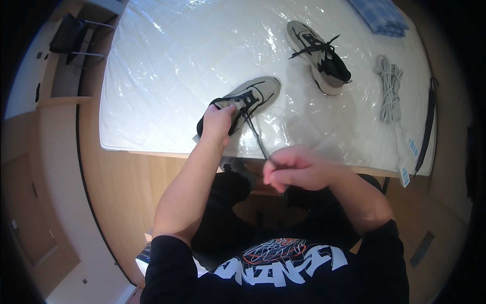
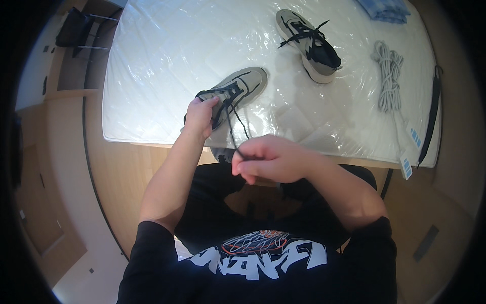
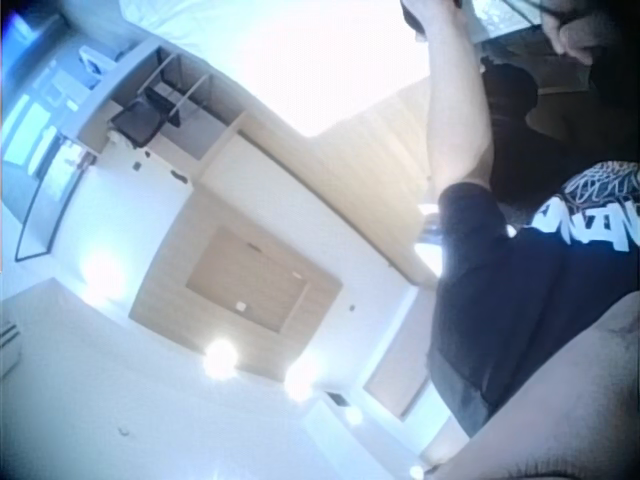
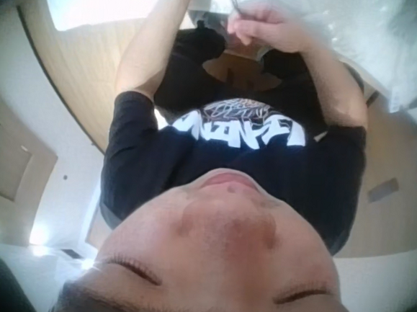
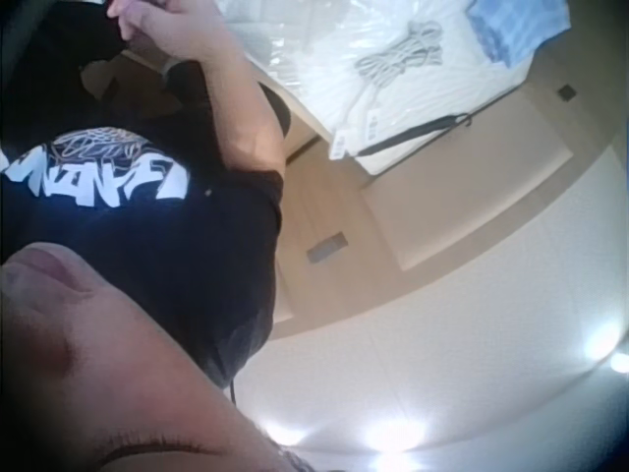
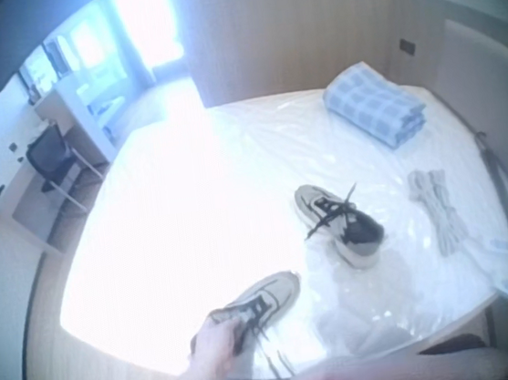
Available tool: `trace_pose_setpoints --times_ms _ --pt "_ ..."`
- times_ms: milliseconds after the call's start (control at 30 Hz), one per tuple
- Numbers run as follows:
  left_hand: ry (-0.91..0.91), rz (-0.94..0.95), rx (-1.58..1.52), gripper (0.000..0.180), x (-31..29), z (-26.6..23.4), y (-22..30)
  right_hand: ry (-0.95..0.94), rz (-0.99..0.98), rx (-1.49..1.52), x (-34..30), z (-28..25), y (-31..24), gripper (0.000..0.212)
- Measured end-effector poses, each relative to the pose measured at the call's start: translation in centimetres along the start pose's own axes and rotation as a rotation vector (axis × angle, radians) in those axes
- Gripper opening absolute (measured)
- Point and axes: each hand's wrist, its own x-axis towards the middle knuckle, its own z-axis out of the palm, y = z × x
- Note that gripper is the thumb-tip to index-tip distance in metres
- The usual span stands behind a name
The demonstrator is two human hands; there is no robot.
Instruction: The person laces a pair of sneakers by threading black shoelaces through the eyelets of one shoe, then the other, and tying them. The shoes are placed on a plastic-covered mattress in a bedroom.
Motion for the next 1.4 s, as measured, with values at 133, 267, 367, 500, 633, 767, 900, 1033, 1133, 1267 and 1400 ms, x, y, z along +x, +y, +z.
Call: trace_pose_setpoints --times_ms 133,267,367,500,633,767,900,1033,1133,1267,1400 --pt "-0.019 -0.004 0.090 0.022 -0.3 -0.2 0.6 0.631 -0.609 0.160 -3.6 -1.3 -1.1 0.022" --pt "-0.022 -0.012 0.200 0.023 -1.0 -0.6 1.4 0.929 -0.984 0.082 -6.7 -5.0 -3.2 0.034" --pt "-0.034 0.013 0.322 0.023 -1.5 -1.2 1.9 1.001 -0.994 0.294 -8.0 -6.7 -3.0 0.034" --pt "0.031 0.119 0.379 0.028 -2.0 -1.5 1.6 0.676 -1.083 0.520 -9.8 -7.0 -4.6 0.032" --pt "0.119 0.219 0.503 0.040 -2.5 -0.7 1.5 0.464 -1.252 0.442 -12.2 -8.6 -5.3 0.040" --pt "0.200 0.224 0.422 0.043 -3.4 -1.3 1.0 0.376 -1.126 0.454 -10.1 -10.0 -3.3 0.058" --pt "0.221 0.421 0.577 0.034 -4.0 -1.6 0.2 0.739 -0.568 0.099 -2.8 -8.2 0.5 0.056" --pt "0.129 0.480 0.660 0.027 -4.2 -2.2 0.0 0.729 -0.103 -0.333 1.5 -5.5 1.4 0.040" --pt "0.083 0.424 0.742 0.027 -4.0 -2.4 0.0 0.640 -0.033 -0.300 3.8 -5.8 4.0 0.027" --pt "-0.016 0.459 0.797 0.033 -3.9 -1.6 -0.3 0.644 -0.017 -0.259 6.5 -5.8 6.0 0.021" --pt "-0.091 0.417 0.824 0.035 -2.9 -1.1 -0.2 0.656 -0.022 -0.069 9.3 -4.7 7.3 0.022"
